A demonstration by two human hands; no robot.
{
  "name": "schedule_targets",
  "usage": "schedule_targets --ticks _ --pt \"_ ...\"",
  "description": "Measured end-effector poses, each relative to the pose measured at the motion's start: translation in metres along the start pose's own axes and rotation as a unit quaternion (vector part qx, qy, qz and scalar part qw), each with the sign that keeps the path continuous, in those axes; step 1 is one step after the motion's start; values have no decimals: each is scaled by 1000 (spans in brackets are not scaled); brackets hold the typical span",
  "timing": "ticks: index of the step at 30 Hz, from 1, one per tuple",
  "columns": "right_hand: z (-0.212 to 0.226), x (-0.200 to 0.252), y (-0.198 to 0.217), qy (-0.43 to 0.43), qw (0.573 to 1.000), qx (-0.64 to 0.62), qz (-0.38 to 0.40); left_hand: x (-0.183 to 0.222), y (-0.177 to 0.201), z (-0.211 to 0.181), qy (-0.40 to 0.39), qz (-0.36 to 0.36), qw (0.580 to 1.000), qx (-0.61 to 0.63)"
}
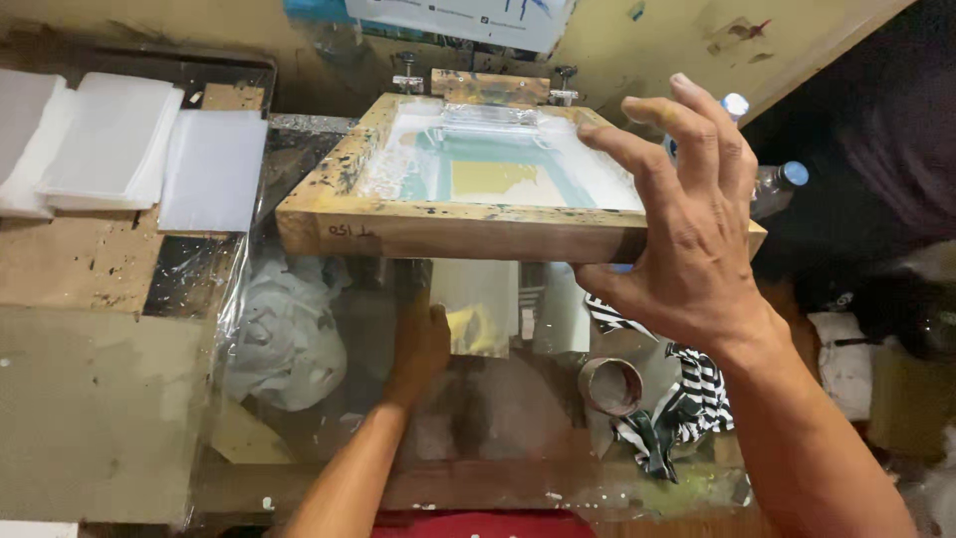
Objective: The person applies ink through a screen with a squeegee onto paper, lifts the screen to position a new sheet, and repeats the process for multiple sheets.
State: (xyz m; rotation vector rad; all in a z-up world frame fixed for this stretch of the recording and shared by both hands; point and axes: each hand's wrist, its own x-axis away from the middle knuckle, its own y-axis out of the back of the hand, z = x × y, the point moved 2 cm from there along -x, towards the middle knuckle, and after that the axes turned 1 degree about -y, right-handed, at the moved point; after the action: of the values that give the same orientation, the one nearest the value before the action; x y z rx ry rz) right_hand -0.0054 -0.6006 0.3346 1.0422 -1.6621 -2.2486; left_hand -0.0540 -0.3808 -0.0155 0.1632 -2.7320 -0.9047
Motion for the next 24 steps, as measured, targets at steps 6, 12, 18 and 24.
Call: schedule_targets --ticks 6,12,18,24 --pt "-6 -2 -1 3 1000 -3 -6 -6 -20 6 17 8 999 32" --pt "-8 1 -2 9 1000 2 -4 -10 -20 -7 77 57 995 30" --pt "-9 1 -2 18 1000 -1 -5 -28 -55 35 32 11 999 -27" --pt "-9 2 -3 12 1000 -4 -3 -23 -40 10 45 32 998 16"
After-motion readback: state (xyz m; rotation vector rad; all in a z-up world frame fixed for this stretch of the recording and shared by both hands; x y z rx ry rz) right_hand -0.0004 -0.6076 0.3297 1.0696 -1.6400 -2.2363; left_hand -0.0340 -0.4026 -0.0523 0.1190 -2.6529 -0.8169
